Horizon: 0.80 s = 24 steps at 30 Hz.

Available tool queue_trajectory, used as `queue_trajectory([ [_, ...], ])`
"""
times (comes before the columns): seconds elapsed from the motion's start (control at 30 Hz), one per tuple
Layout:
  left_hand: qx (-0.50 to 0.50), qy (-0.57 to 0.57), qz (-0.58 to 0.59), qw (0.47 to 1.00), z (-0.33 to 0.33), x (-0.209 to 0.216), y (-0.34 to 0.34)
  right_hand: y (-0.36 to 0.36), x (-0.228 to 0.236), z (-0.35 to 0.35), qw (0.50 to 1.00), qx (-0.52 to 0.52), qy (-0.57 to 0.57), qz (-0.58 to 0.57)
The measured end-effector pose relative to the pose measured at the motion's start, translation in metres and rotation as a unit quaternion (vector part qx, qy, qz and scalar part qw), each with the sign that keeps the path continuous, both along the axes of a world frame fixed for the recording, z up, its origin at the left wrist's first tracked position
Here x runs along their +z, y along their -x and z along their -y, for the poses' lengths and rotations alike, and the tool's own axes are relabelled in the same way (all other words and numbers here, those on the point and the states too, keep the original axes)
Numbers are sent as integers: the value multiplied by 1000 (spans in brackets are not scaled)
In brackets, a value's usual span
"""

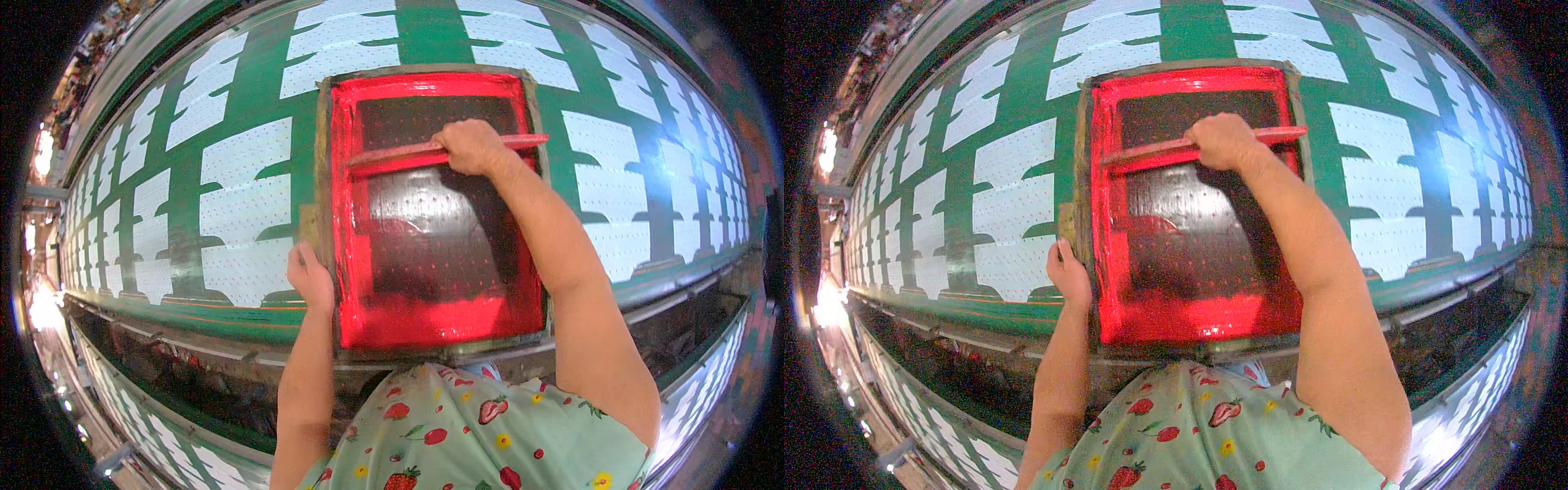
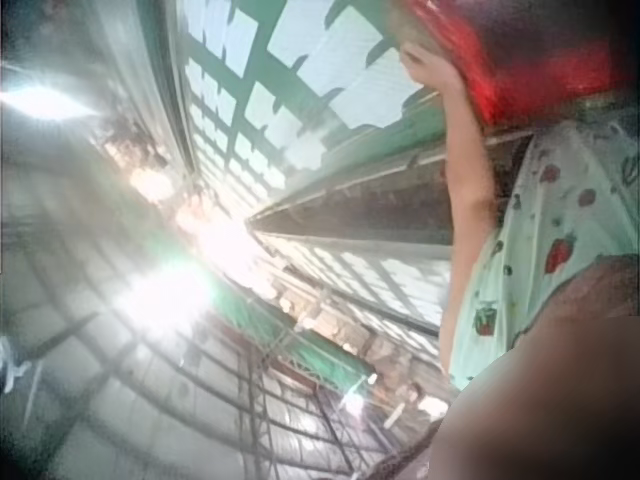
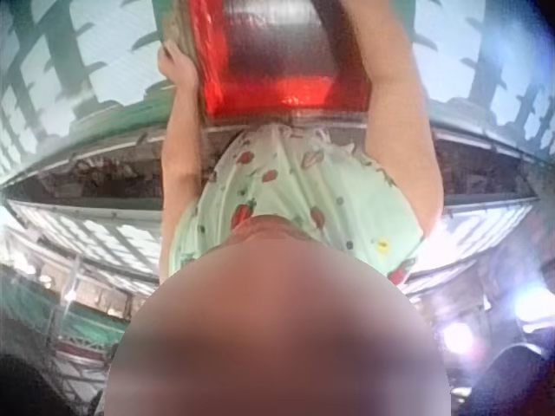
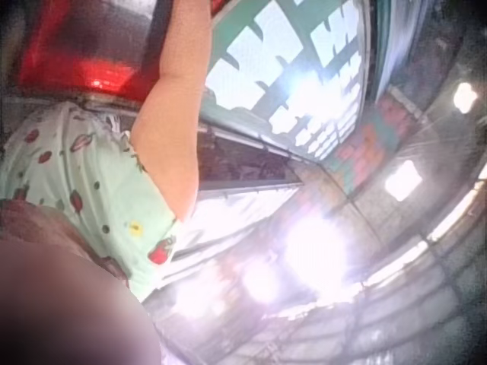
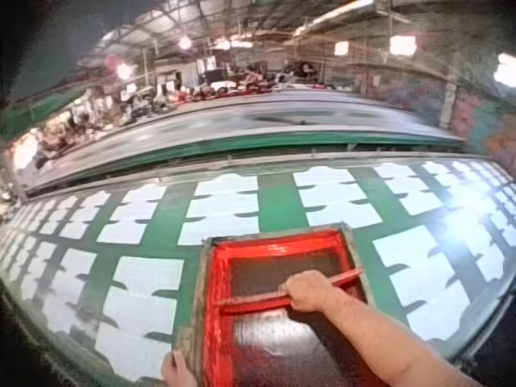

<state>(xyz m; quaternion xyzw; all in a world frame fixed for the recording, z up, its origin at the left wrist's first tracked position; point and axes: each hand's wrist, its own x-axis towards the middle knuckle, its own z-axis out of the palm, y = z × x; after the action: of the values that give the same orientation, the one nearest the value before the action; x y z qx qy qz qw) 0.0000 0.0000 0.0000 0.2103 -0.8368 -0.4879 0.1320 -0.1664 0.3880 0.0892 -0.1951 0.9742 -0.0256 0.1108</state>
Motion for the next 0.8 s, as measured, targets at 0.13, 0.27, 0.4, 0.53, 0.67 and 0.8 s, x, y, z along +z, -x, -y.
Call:
queue_trajectory([
  [0.13, 7, -14, -21, 1000, 3, -8, 2, -94, 6, 15, 1000, 1, 22, 4],
  [0.27, -2, -23, -18, 1000, 2, -12, 1, -185, 11, 36, 999, -7, 32, 16],
  [0.4, 3, -37, 6, 999, 6, -14, 4, -266, 9, 56, 999, -24, 39, 13],
  [0.53, 10, -90, -1, 996, 7, -14, -1, -338, 6, 74, 998, -41, 42, 17],
  [0.67, -33, -53, 34, 997, 5, -10, 1, -384, 0, 89, 997, -45, 58, -24],
  [0.8, -47, -108, 9, 993, 9, -12, 1, -418, -7, 91, 990, -47, 115, -62],
])
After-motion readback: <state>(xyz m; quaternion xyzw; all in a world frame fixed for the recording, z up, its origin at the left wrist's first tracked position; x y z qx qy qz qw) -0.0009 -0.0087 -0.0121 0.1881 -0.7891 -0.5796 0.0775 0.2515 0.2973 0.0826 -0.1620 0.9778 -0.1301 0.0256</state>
